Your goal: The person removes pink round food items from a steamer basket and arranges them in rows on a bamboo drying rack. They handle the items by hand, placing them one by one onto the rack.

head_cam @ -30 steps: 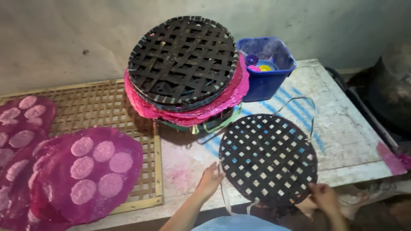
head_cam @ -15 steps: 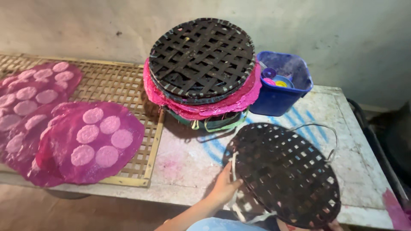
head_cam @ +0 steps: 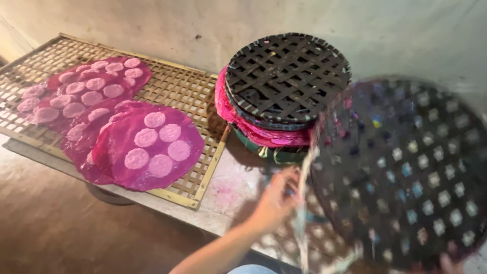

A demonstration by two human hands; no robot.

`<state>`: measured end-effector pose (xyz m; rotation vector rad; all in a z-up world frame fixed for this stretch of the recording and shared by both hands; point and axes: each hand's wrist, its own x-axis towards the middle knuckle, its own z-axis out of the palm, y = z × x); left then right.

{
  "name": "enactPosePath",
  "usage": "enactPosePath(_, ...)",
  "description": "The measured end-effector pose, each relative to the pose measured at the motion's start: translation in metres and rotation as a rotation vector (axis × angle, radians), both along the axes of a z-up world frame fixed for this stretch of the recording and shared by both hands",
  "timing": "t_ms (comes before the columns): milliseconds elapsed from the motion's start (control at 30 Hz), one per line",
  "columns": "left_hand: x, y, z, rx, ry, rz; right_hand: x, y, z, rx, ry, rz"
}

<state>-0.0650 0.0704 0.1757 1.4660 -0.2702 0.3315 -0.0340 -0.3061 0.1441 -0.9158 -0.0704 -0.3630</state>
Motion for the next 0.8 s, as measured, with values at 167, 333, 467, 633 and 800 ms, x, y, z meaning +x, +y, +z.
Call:
enactPosePath(167, 0.056, 0.117, -0.023, -0.453, 0.112, 0.348, 0.108, 0.097, 0.056, 0.089, -0.226, 0.267)
enactPosePath(333, 0.136, 0.231, -0.055, -0.583, 0.024, 0.423, 0.224, 0.233, 0.090, 0.094, -0.017, 0.279)
enactPosePath(467, 0.184, 0.311, -0.088, -0.381, 0.076, 0.482, 0.242, 0.270, 0.042, -0.169, 0.045, 0.048)
enactPosePath(633, 0.256, 0.359, -0.095, -0.420, 0.224, 0.230, 0.264, 0.213, -0.035, -0.461, 0.038, -0.348)
enactPosePath(800, 0.319, 0.340, -0.071, -0.716, 0.298, -0.101, 0.314, 0.102, -0.064, -0.919, 0.342, -0.978)
